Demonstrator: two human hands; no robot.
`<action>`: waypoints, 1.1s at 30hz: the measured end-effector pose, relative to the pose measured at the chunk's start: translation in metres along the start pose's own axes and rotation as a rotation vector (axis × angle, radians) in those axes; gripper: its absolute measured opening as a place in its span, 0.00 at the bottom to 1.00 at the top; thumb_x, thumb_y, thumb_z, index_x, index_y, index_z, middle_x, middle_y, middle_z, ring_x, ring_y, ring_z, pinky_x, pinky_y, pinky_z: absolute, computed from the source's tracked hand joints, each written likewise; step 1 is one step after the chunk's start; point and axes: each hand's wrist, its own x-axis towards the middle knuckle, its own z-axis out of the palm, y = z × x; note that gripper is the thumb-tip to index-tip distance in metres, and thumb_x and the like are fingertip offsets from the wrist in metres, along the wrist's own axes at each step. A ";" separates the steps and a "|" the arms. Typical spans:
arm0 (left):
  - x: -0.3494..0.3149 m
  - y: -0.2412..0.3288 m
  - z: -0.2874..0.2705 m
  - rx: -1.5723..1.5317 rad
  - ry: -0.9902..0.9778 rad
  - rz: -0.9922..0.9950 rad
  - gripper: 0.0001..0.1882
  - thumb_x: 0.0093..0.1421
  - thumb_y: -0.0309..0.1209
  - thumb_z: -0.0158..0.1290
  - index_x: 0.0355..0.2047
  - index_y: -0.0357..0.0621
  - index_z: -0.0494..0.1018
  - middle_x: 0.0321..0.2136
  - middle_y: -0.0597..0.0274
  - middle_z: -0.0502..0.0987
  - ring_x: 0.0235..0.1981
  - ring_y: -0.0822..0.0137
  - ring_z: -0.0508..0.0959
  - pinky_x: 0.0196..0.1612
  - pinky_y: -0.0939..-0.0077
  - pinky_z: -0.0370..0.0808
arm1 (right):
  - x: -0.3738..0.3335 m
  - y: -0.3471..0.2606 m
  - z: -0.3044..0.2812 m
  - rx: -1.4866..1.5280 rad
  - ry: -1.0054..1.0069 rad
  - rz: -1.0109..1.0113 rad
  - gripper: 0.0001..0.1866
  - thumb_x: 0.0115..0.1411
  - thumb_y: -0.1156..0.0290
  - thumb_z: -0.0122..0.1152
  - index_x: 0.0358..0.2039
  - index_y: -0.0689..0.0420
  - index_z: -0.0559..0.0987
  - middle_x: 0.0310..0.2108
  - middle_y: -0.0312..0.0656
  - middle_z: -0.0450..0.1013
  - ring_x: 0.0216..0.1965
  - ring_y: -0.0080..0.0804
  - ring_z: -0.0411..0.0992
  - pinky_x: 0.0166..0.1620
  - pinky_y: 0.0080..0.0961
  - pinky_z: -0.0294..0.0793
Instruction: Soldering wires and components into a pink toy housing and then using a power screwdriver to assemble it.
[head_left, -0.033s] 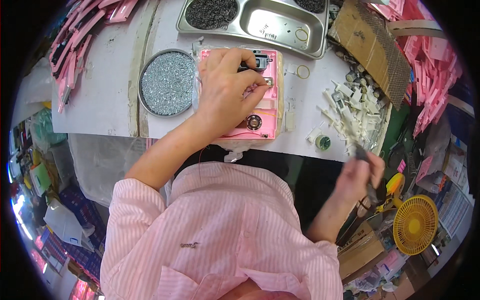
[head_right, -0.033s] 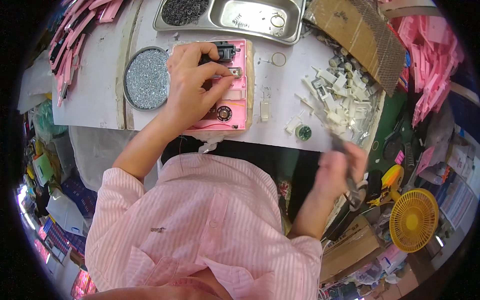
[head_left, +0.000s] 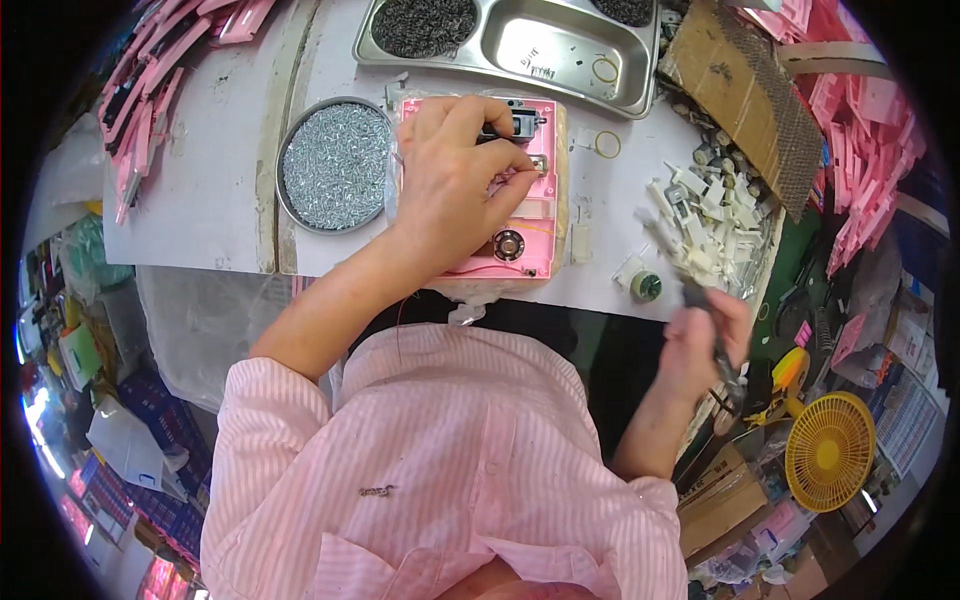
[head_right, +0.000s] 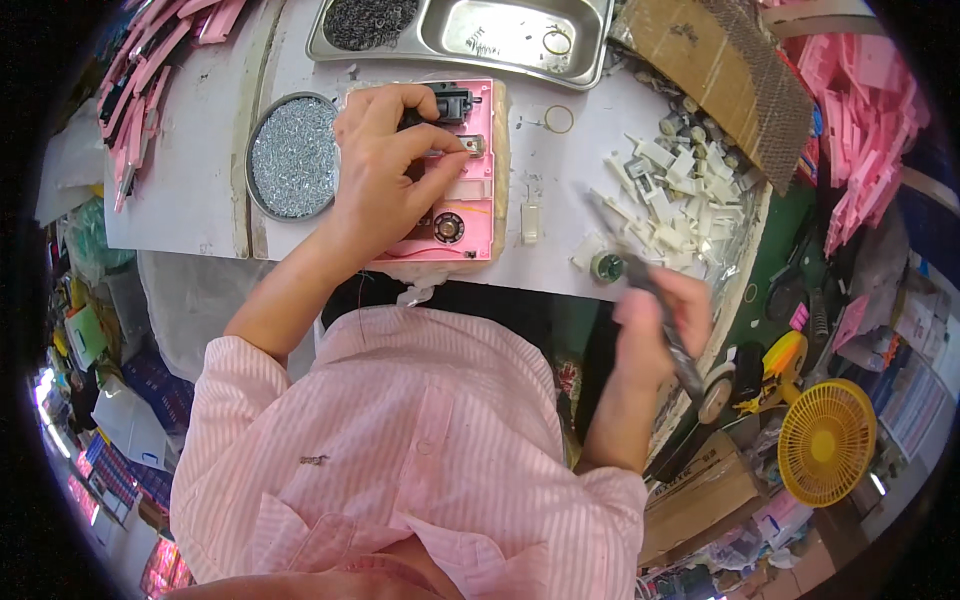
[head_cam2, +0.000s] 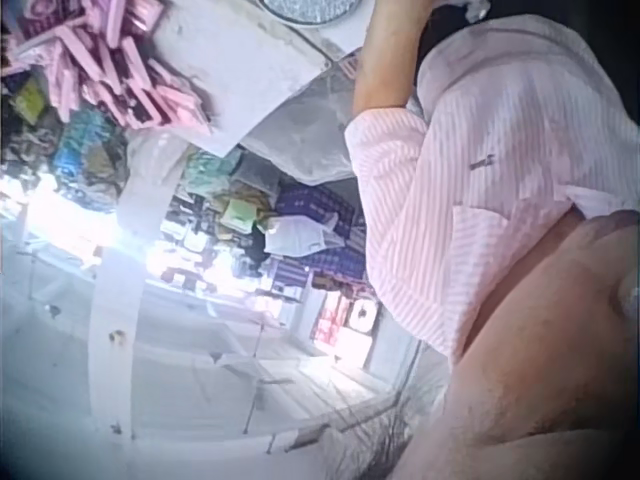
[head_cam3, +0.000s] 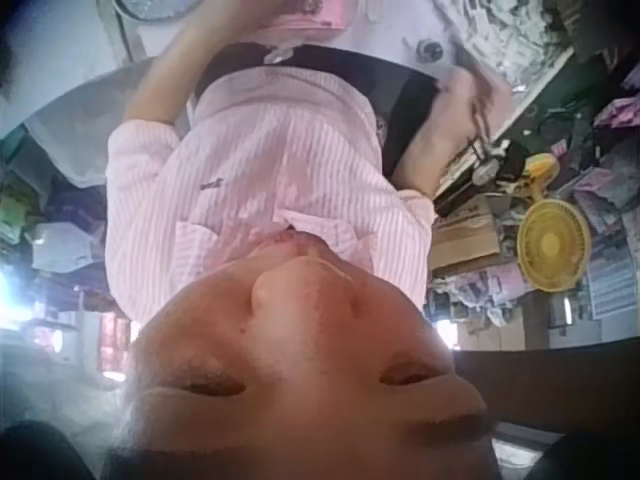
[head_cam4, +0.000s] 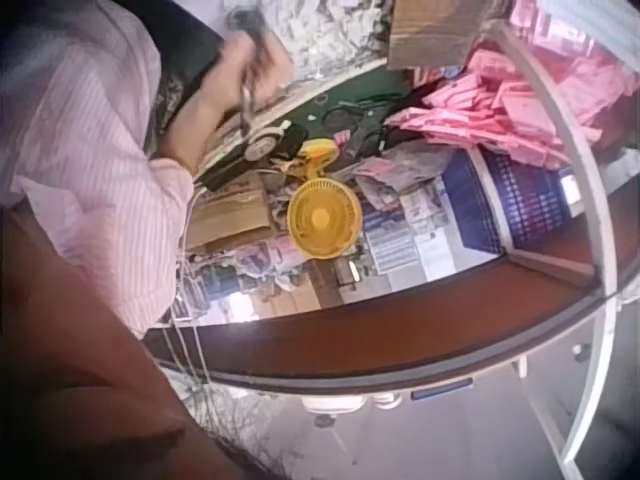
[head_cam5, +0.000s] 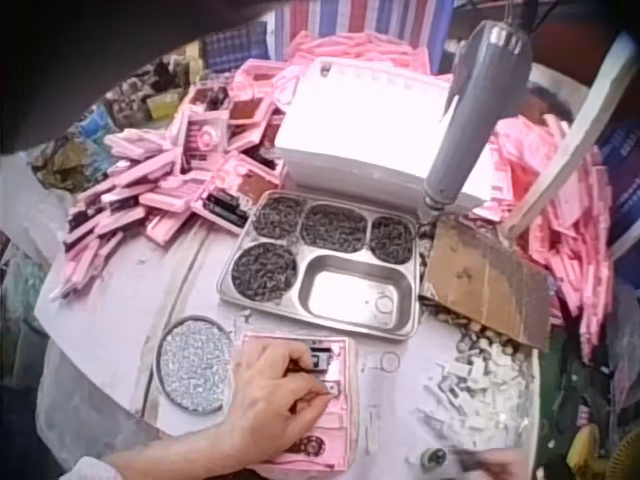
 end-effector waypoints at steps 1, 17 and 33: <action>0.000 0.000 0.000 0.003 -0.003 0.000 0.05 0.47 0.32 0.66 0.24 0.50 0.81 0.40 0.69 0.74 0.46 0.58 0.69 0.49 0.57 0.59 | 0.001 0.006 0.014 -0.038 -0.099 0.005 0.14 0.54 0.83 0.67 0.41 0.64 0.77 0.33 0.43 0.78 0.27 0.21 0.74 0.32 0.17 0.74; 0.001 0.000 0.001 0.008 -0.019 -0.009 0.05 0.46 0.30 0.65 0.24 0.50 0.81 0.40 0.70 0.73 0.46 0.58 0.68 0.50 0.57 0.58 | 0.012 0.022 0.061 -0.115 -0.334 -0.135 0.15 0.58 0.75 0.71 0.44 0.65 0.78 0.29 0.38 0.78 0.26 0.14 0.69 0.31 0.12 0.67; 0.000 0.001 -0.001 0.068 -0.048 0.005 0.08 0.47 0.32 0.67 0.28 0.49 0.81 0.40 0.65 0.73 0.46 0.56 0.70 0.50 0.59 0.60 | 0.021 0.032 0.057 -0.231 -0.387 -0.391 0.14 0.52 0.75 0.73 0.39 0.62 0.80 0.20 0.37 0.71 0.17 0.22 0.63 0.22 0.19 0.58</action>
